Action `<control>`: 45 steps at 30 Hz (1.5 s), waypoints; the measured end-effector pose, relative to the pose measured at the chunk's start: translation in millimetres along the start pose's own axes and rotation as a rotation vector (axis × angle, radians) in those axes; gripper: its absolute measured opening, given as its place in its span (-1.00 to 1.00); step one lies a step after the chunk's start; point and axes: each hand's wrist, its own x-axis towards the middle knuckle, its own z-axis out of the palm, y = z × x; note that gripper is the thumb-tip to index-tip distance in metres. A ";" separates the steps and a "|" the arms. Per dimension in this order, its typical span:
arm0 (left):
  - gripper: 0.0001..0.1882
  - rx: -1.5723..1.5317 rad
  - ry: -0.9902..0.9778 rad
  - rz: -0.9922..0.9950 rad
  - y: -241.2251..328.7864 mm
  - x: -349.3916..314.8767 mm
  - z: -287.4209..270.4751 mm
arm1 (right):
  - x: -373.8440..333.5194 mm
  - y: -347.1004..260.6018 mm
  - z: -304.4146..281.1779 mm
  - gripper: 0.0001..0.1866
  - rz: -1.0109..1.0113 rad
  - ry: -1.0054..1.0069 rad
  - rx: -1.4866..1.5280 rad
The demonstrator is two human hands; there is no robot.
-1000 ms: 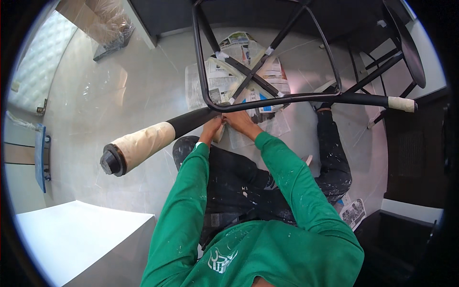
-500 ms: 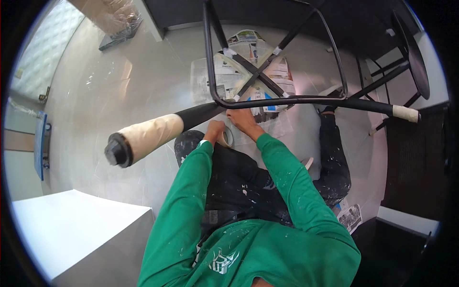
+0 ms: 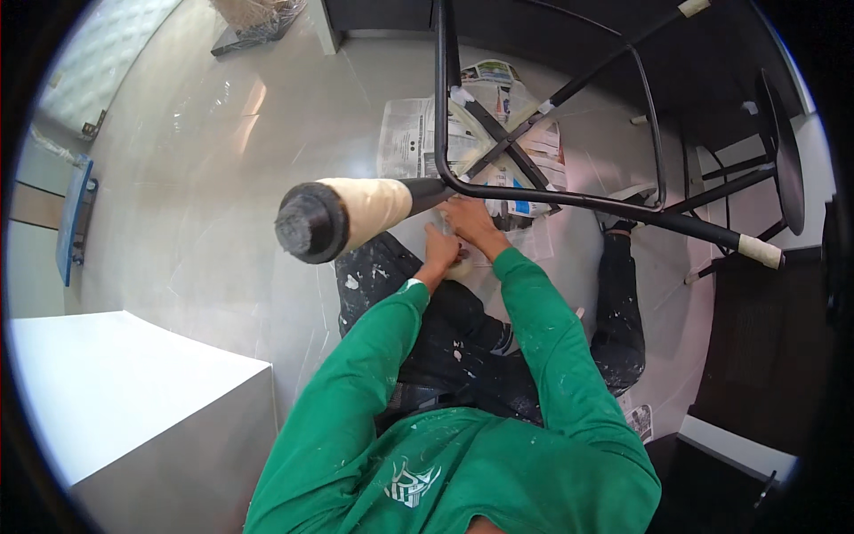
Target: The person tapes newspaper to the legs and seat of a chair while sitting on the floor.
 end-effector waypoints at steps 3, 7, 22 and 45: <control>-0.44 -0.060 0.044 -0.029 34.5 -54.1 32.9 | -28.7 28.1 -4.9 -0.63 -0.117 0.152 -0.046; -0.63 -0.187 0.377 0.240 11.2 -33.8 21.3 | -26.8 -8.3 -34.7 -0.70 0.044 0.167 0.151; -0.61 -0.062 0.720 0.210 28.4 8.7 57.9 | -175.5 -52.0 29.9 -0.68 0.686 0.295 0.370; -0.77 0.137 0.527 0.472 10.1 40.5 20.0 | -288.5 55.4 -30.4 -0.75 0.973 0.584 0.545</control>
